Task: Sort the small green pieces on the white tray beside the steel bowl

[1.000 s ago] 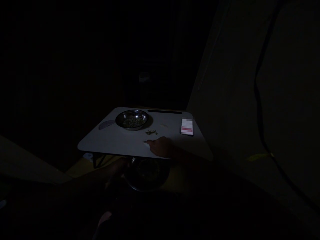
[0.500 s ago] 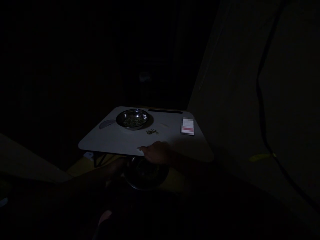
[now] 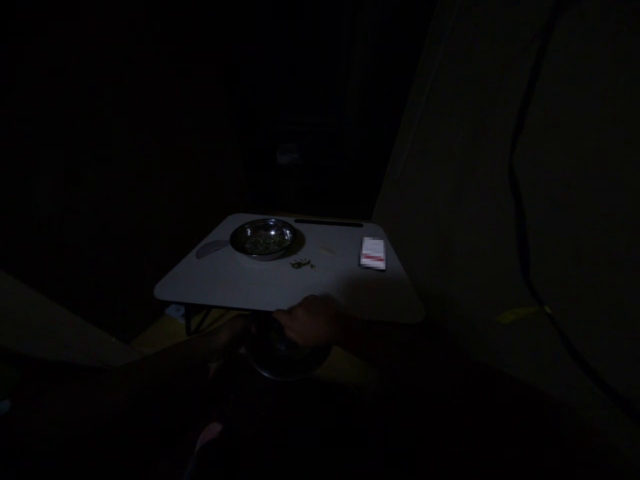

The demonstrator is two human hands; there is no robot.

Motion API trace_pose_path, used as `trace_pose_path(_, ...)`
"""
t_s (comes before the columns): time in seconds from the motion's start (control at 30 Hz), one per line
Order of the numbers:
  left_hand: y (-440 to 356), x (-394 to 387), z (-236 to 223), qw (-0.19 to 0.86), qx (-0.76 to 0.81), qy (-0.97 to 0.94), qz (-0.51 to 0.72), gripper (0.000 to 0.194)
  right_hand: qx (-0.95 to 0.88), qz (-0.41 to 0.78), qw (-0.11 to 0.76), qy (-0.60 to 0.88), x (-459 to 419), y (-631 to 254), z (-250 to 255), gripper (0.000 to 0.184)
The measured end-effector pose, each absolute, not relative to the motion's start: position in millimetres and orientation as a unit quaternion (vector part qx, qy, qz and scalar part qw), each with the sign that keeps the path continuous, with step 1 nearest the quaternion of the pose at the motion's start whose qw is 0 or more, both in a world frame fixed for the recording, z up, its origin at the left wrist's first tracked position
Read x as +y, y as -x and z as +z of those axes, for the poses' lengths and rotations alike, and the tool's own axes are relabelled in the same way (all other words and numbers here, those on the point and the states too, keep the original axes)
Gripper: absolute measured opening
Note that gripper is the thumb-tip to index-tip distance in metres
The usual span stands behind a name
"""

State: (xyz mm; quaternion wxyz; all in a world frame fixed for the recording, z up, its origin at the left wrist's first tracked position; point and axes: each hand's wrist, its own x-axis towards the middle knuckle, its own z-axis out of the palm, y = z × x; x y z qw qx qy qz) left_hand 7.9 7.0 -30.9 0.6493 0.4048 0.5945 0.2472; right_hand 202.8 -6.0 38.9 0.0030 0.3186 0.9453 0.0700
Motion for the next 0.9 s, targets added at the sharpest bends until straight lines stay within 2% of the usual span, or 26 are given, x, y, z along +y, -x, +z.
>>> trace_pose_path(0.13, -7, 7, -31, 0.636, 0.604, -0.417, 0.239, 0.014, 0.924, 0.083, 0.001, -0.372, 3, -206, 45, 0.036)
trace_pose_path(0.43, -8, 8, -30, 0.643, 0.602, -0.412, 0.232, 0.011, 0.869, 0.117, 0.044, -0.479, 40, -231, 38, 0.034)
trace_pose_path(0.67, -4, 6, -33, 0.635, 0.598, -0.42, 0.248, 0.012, 0.848, 0.144, 0.053, -0.508, 60, -242, 32, 0.039)
trace_pose_path(0.9, -5, 2, -24, 0.65, 0.589, -0.416, 0.239, 0.012, 0.839, 0.158, 0.058, -0.518, 70, -244, 31, 0.034)
